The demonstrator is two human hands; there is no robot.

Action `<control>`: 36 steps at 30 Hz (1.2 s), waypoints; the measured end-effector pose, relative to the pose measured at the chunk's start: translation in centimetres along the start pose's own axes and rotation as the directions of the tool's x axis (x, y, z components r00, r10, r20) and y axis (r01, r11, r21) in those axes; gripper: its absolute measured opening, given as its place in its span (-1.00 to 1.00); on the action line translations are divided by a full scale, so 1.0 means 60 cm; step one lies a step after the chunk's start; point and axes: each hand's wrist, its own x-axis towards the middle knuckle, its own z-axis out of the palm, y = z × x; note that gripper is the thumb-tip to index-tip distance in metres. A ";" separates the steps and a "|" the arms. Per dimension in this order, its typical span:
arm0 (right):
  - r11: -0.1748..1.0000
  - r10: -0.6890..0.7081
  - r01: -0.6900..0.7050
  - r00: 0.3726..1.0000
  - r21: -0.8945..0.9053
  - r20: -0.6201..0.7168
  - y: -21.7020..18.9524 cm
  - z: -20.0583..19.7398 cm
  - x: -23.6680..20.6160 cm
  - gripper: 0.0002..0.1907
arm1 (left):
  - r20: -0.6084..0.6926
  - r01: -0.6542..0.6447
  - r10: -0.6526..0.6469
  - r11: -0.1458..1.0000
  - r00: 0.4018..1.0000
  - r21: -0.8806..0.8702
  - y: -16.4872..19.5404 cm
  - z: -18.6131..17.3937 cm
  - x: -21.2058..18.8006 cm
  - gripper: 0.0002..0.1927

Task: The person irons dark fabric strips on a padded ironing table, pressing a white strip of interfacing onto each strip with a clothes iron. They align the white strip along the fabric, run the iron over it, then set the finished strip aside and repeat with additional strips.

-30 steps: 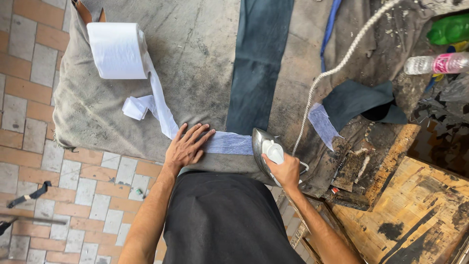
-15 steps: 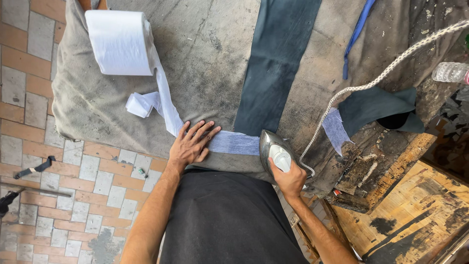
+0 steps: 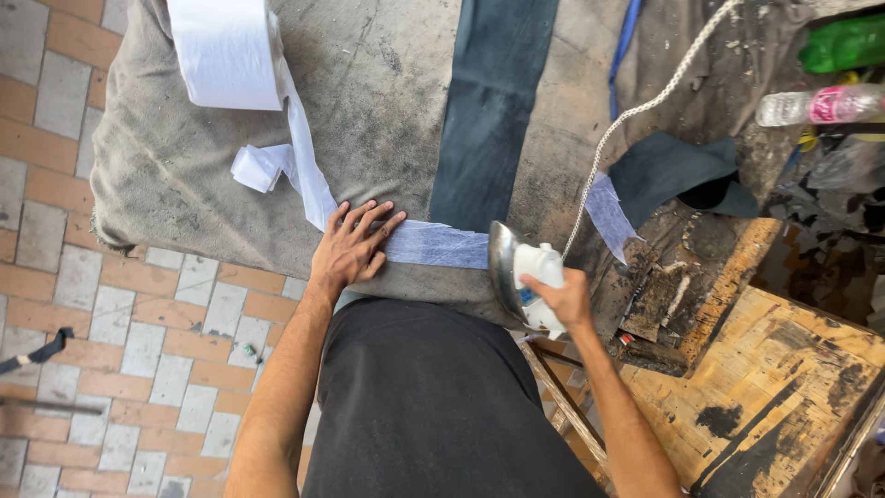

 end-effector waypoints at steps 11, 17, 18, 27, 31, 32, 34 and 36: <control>0.922 -0.269 0.278 0.961 -0.269 0.070 -0.148 0.024 -0.034 -0.50 | -0.072 -0.026 0.025 1.000 0.997 -0.013 -0.002 0.007 -0.014 -0.14; 0.870 -0.204 0.277 0.955 -0.407 0.214 -0.266 0.117 0.004 -0.53 | -0.074 -0.040 0.036 0.998 0.997 -0.043 -0.005 0.006 -0.013 -0.12; 0.854 -0.172 0.272 0.952 -0.444 0.253 -0.278 0.129 0.014 -0.54 | -0.076 -0.039 0.036 0.998 0.996 -0.045 -0.005 0.007 -0.013 -0.11; 0.863 0.199 0.105 0.828 -0.494 0.524 -0.288 0.139 0.072 -0.48 | -0.091 -0.030 0.021 0.994 0.996 -0.101 -0.015 0.020 -0.009 -0.06; 0.903 -0.118 0.315 0.836 -0.293 0.537 -0.274 0.144 0.080 -0.54 | -0.095 -0.003 -0.003 0.998 0.996 -0.063 -0.017 0.042 -0.017 -0.13; 0.907 -0.132 0.318 0.838 -0.276 0.530 -0.272 0.144 0.080 -0.56 | -0.105 0.010 -0.016 0.998 0.994 -0.060 -0.018 0.049 -0.017 -0.17; 0.899 -0.158 0.337 0.847 -0.281 0.508 -0.268 0.143 0.076 -0.60 | -0.123 0.034 -0.040 0.998 0.992 -0.054 -0.018 0.060 -0.016 -0.26; 0.891 -0.181 0.354 0.850 -0.283 0.495 -0.267 0.143 0.074 -0.64 | -0.124 0.051 -0.056 0.998 0.991 -0.044 -0.017 0.065 -0.015 -0.28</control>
